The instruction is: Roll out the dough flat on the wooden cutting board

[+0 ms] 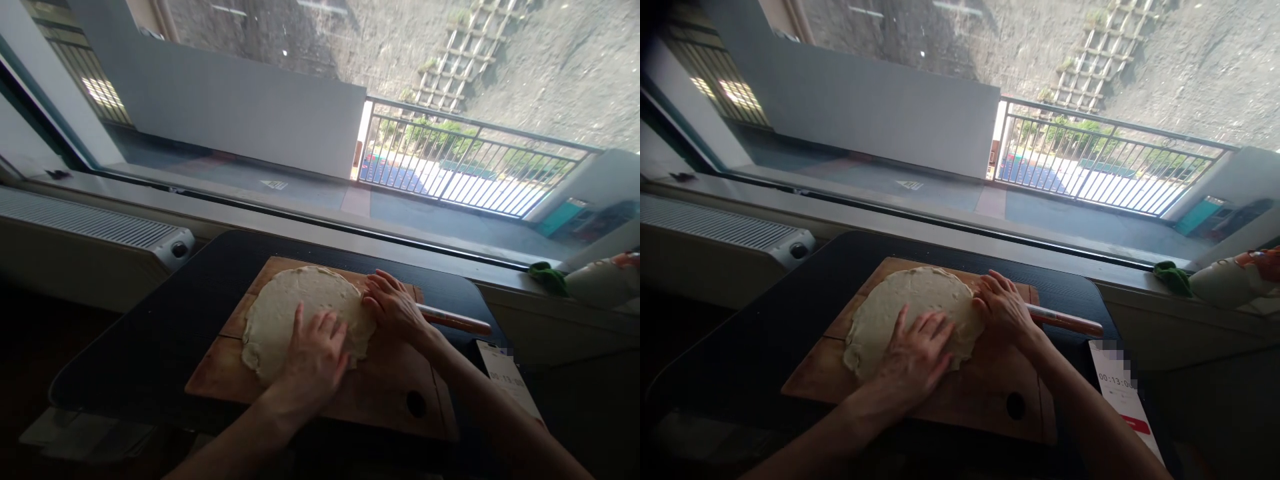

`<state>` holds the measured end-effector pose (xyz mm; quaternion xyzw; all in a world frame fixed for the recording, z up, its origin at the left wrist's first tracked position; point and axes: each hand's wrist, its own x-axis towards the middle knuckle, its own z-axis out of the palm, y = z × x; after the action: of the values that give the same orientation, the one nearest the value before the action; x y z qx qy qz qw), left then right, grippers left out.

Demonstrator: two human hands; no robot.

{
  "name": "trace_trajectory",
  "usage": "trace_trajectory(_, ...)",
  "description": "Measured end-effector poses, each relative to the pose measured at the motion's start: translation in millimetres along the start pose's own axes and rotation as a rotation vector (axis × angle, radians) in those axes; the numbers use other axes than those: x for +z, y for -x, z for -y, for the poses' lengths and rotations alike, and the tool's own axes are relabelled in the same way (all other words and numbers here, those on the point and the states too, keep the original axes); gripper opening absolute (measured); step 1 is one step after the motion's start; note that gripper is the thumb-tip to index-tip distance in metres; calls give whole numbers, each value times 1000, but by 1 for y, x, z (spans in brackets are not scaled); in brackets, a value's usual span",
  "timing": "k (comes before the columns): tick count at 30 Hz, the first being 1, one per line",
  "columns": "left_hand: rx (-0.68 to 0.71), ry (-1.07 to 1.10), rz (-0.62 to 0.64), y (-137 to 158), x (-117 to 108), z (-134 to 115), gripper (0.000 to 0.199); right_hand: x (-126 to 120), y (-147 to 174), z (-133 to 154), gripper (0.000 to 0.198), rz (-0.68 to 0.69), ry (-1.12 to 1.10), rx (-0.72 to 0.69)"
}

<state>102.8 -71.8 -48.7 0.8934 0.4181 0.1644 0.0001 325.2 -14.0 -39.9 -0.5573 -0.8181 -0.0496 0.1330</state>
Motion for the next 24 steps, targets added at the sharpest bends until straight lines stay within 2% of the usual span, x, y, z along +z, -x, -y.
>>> trace_trajectory(4, 105, 79, 79, 11, -4, -12, 41, -6, 28, -18, 43, 4, 2, 82)
trace_trajectory(7, 120, 16, 136, 5, -9, -16, 33, -8, 35, -31, 38, 30, 5, 117)
trace_trajectory(10, 81, -135, 173, -6, -11, -27, 30, -9, 36, -36, 32, 48, 33, 164)
trace_trajectory(15, 10, -278, 215, -19, -15, -43, 26, -10, 27, -39, 27, 46, 114, 415)
trace_trajectory(18, 21, -226, 184, -20, -21, -35, 20, -12, 26, -38, 27, 57, 105, 435)
trace_trajectory(20, -26, -167, 143, -20, -26, -25, 17, -16, 29, -34, 31, 51, 93, 418)
trace_trajectory(24, -184, -24, 72, -22, -41, -10, 13, -26, 35, -17, 34, -105, 43, 433)
